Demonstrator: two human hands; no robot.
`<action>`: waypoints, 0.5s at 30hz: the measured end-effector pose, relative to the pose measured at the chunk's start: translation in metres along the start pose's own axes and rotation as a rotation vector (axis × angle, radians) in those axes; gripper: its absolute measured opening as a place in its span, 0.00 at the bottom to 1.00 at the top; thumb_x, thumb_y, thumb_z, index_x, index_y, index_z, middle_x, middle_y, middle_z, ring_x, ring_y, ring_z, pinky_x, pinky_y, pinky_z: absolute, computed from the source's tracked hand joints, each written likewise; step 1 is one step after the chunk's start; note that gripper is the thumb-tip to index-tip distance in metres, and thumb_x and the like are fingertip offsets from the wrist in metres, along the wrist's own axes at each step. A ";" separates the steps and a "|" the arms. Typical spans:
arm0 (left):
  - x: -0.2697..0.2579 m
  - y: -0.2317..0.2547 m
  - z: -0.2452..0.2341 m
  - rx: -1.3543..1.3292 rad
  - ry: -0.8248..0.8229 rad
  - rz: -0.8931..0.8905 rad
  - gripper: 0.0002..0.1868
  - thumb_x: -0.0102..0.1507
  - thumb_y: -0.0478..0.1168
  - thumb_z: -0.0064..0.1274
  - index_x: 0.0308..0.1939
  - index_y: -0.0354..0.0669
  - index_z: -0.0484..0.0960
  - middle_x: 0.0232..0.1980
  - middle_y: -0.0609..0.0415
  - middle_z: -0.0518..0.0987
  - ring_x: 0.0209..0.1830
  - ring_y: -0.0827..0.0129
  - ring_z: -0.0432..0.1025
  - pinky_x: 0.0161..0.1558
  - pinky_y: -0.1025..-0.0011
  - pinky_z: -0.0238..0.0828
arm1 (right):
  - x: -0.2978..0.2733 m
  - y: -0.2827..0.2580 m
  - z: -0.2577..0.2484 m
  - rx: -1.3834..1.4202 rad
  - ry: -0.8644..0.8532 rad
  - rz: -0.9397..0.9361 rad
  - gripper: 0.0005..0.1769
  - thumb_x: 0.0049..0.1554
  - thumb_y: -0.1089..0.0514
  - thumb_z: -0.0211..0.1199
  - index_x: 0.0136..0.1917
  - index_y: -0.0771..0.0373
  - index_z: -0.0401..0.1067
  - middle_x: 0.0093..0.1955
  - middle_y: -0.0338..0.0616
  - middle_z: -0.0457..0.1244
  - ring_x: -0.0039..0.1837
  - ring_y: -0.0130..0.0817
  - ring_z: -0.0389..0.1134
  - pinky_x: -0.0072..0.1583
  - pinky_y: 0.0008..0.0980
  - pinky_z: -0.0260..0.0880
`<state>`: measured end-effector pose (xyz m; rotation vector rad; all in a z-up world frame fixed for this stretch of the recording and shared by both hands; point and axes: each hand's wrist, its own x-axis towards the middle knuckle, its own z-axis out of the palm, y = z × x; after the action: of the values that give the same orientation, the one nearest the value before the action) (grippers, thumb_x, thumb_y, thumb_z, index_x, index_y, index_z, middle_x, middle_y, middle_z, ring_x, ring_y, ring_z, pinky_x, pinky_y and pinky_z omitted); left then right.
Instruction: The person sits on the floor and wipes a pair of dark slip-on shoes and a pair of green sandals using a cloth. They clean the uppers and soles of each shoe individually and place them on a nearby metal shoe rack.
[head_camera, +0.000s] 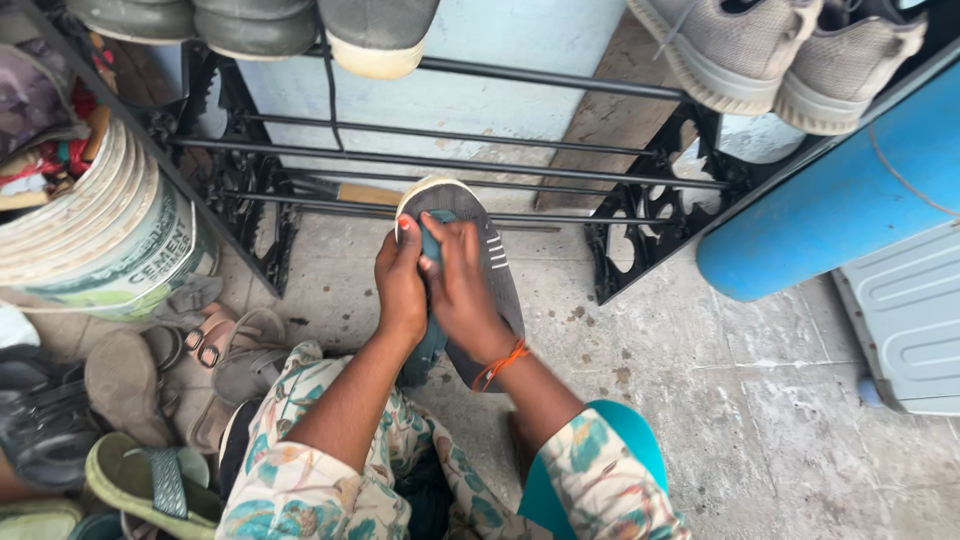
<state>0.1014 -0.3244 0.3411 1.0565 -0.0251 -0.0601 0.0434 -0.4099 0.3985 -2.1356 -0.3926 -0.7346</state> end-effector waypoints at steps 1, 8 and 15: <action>0.000 -0.003 -0.003 0.041 0.016 0.031 0.32 0.71 0.63 0.48 0.51 0.31 0.79 0.44 0.56 0.75 0.44 0.73 0.66 0.47 0.71 0.65 | 0.001 0.001 -0.004 -0.003 -0.027 -0.010 0.29 0.60 0.71 0.54 0.74 0.65 0.61 0.63 0.56 0.55 0.65 0.53 0.62 0.67 0.44 0.65; 0.026 0.013 -0.019 -0.168 0.150 0.209 0.27 0.67 0.59 0.54 0.52 0.35 0.79 0.48 0.56 0.79 0.47 0.74 0.71 0.51 0.72 0.70 | -0.014 0.036 -0.020 -0.464 -0.474 0.437 0.28 0.45 0.69 0.63 0.61 0.60 0.67 0.63 0.51 0.60 0.57 0.55 0.68 0.56 0.49 0.69; 0.029 0.061 -0.046 0.503 0.241 0.451 0.28 0.70 0.60 0.51 0.47 0.34 0.80 0.37 0.54 0.79 0.37 0.73 0.70 0.41 0.69 0.70 | -0.022 0.089 -0.103 -0.651 -0.007 0.578 0.26 0.49 0.75 0.60 0.60 0.60 0.70 0.63 0.53 0.63 0.58 0.52 0.70 0.56 0.46 0.72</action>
<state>0.1353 -0.2561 0.3715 1.5308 -0.0616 0.5047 0.0329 -0.5460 0.3810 -2.6584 0.5255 -0.5512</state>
